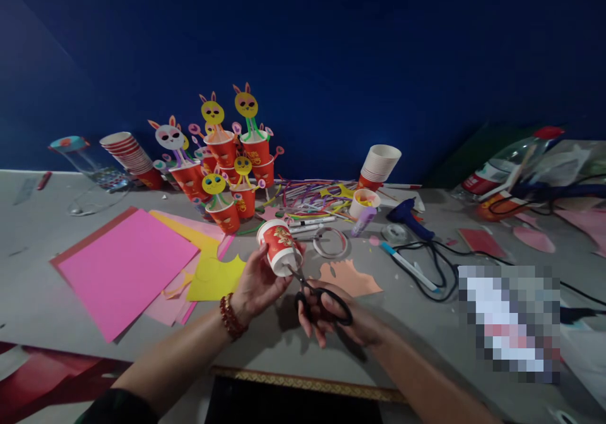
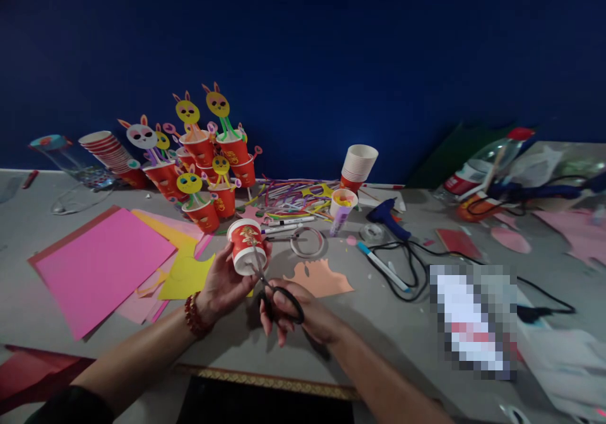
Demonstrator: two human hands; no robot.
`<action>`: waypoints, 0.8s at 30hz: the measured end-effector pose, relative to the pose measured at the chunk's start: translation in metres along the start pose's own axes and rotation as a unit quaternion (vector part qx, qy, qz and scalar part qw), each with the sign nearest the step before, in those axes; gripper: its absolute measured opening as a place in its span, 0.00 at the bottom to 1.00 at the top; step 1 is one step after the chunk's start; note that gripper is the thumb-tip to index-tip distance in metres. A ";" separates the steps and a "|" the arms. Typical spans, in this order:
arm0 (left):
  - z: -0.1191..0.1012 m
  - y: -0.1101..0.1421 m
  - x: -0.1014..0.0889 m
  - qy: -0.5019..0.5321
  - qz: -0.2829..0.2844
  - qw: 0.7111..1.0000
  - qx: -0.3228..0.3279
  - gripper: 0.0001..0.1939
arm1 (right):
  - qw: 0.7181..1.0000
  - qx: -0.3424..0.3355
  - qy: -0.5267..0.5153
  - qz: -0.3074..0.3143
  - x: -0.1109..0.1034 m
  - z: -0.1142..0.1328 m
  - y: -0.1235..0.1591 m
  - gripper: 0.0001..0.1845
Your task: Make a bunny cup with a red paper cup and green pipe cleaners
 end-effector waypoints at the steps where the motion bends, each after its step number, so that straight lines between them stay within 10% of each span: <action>1: 0.000 0.000 0.000 0.005 -0.002 1.000 0.000 0.25 | 1.000 0.004 -0.014 0.008 0.001 -0.002 0.000 0.31; 9: 0.002 0.002 -0.003 -0.027 -0.028 0.999 -0.017 0.23 | 0.991 -0.013 0.110 -0.069 -0.013 0.004 0.001 0.30; 15: 0.000 0.000 -0.016 -0.042 -0.109 0.993 -0.006 0.20 | 0.910 -0.031 0.369 -0.185 -0.033 0.028 0.009 0.25; 24: 0.005 -0.001 -0.020 -0.024 -0.114 0.993 -0.016 0.20 | 0.997 0.019 0.058 -0.043 -0.009 -0.001 0.000 0.31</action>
Point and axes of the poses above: each hand's wrist, its own y-axis away from the middle knuckle, its own x-axis out of the palm, z = x × y, the point moved 10 cm from there along -y, towards the middle knuckle, and after that the axes turned 11 degrees about -y, right-handed, at the moved point
